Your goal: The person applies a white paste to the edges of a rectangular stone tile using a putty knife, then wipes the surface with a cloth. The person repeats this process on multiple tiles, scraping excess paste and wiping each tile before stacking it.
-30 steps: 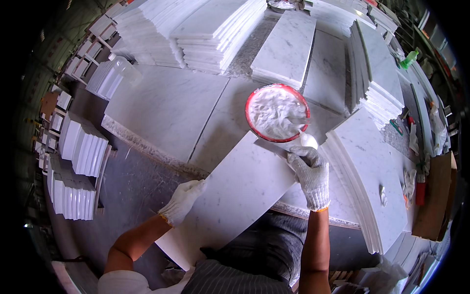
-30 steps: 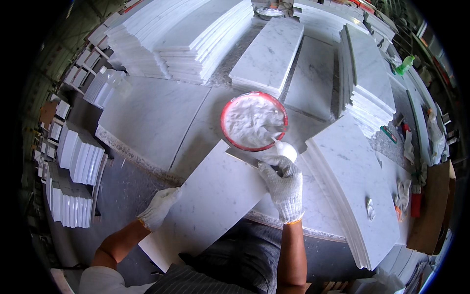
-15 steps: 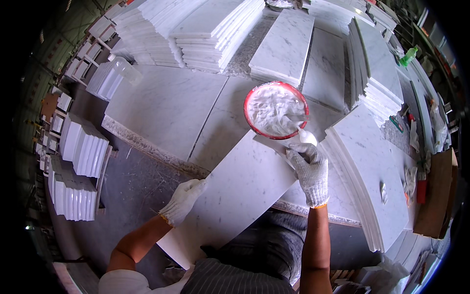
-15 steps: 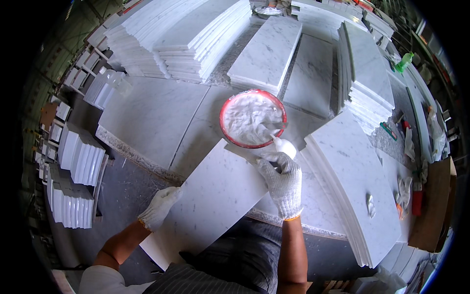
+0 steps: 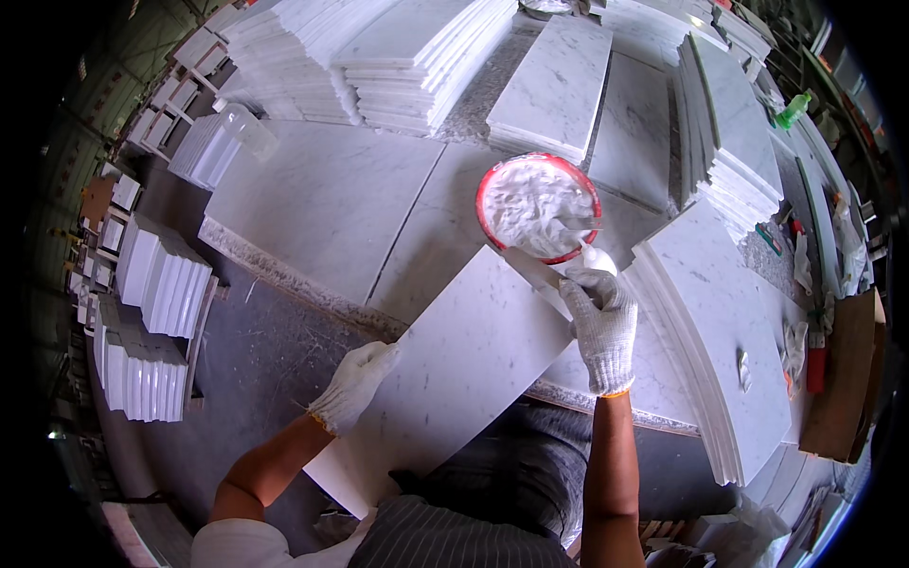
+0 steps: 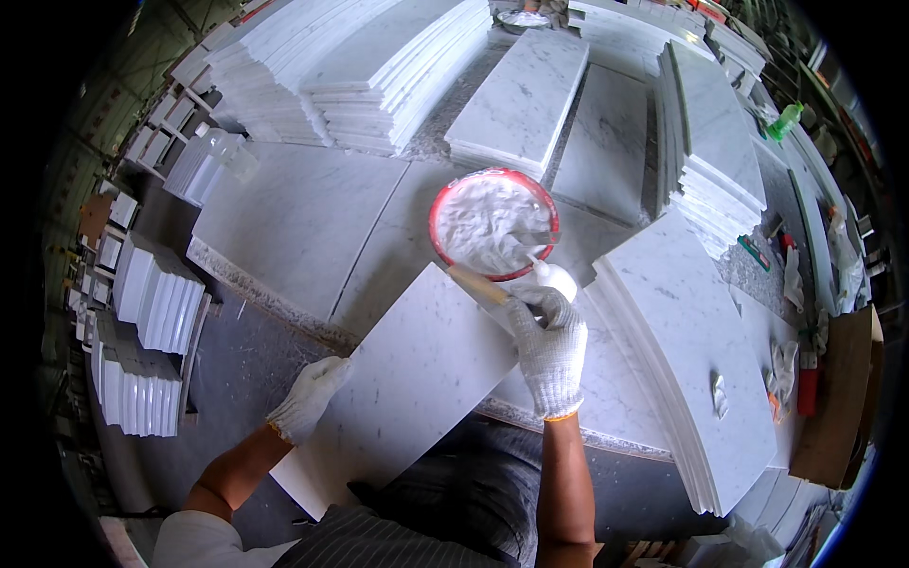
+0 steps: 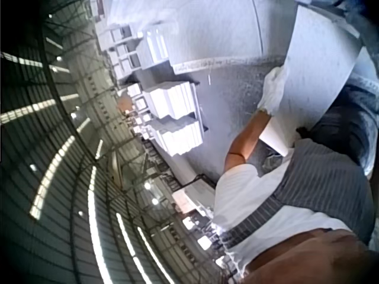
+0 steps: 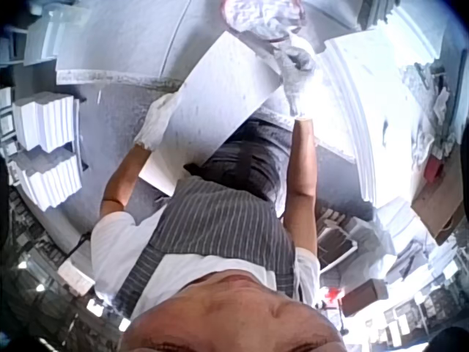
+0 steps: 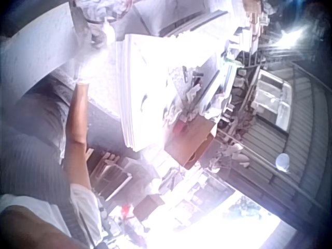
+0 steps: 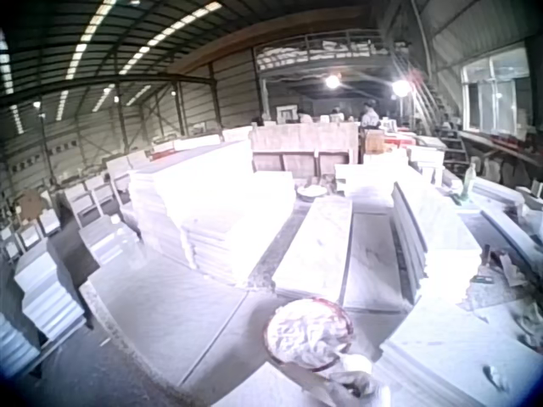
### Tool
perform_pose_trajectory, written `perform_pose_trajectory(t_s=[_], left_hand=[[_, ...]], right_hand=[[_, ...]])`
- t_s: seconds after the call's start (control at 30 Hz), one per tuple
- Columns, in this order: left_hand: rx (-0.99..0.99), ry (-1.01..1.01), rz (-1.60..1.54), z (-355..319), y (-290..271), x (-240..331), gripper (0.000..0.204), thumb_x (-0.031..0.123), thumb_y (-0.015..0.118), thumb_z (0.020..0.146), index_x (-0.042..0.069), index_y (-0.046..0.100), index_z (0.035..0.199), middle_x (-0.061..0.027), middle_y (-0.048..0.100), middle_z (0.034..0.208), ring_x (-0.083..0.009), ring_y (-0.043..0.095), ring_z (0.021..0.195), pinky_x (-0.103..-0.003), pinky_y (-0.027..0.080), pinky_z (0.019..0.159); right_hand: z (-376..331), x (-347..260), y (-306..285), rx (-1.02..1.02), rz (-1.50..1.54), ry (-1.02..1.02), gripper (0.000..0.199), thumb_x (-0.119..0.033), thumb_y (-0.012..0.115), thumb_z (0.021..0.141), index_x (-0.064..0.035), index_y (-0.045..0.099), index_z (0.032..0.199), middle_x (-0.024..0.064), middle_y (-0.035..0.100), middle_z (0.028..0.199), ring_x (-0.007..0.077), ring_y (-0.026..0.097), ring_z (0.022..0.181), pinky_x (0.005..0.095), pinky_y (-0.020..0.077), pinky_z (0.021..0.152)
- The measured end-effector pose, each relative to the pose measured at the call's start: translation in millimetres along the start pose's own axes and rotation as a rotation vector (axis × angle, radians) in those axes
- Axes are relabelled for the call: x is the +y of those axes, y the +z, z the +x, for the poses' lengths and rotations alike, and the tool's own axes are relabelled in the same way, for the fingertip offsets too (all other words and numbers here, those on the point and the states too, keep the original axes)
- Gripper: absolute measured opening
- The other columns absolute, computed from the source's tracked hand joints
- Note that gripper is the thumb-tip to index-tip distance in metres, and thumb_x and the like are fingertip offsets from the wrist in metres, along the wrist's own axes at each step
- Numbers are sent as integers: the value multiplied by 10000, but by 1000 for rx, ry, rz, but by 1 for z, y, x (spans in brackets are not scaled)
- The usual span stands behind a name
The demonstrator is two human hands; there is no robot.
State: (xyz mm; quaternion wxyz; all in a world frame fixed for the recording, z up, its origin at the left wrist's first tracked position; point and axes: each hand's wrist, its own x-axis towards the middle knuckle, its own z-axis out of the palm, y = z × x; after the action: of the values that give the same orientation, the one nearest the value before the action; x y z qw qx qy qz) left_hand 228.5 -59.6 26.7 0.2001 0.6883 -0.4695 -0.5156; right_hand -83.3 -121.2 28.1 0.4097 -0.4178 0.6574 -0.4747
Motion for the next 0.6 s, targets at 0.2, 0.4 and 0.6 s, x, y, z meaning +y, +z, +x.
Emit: perform_pose_trajectory(t_s=[0.2,0.4,0.6], left_hand=[[-3,-22,0,-1,-1,2,312,314,560,999,43,584,845,39,464,781,-83,399,760,-283,392,707],[-14,-31,-31,-3,-1,5,300,308,555,1002,40,607,878,46,484,803,-74,409,774,-274,396,723],[-8,-31,-61,-3,-1,0,296,302,554,1002,43,604,868,46,484,799,-73,415,775,-277,398,723]], right_hand=[[0,12,-1,-87,113,-47,108,-104,727,886,-14,716,944,-9,621,663,36,472,475,226,362,435],[-1,7,-1,44,46,-43,129,-83,709,895,10,713,983,15,655,729,39,506,511,225,399,458],[7,-16,-19,127,-44,-238,116,-72,687,908,8,699,992,57,702,829,60,547,520,242,435,466]])
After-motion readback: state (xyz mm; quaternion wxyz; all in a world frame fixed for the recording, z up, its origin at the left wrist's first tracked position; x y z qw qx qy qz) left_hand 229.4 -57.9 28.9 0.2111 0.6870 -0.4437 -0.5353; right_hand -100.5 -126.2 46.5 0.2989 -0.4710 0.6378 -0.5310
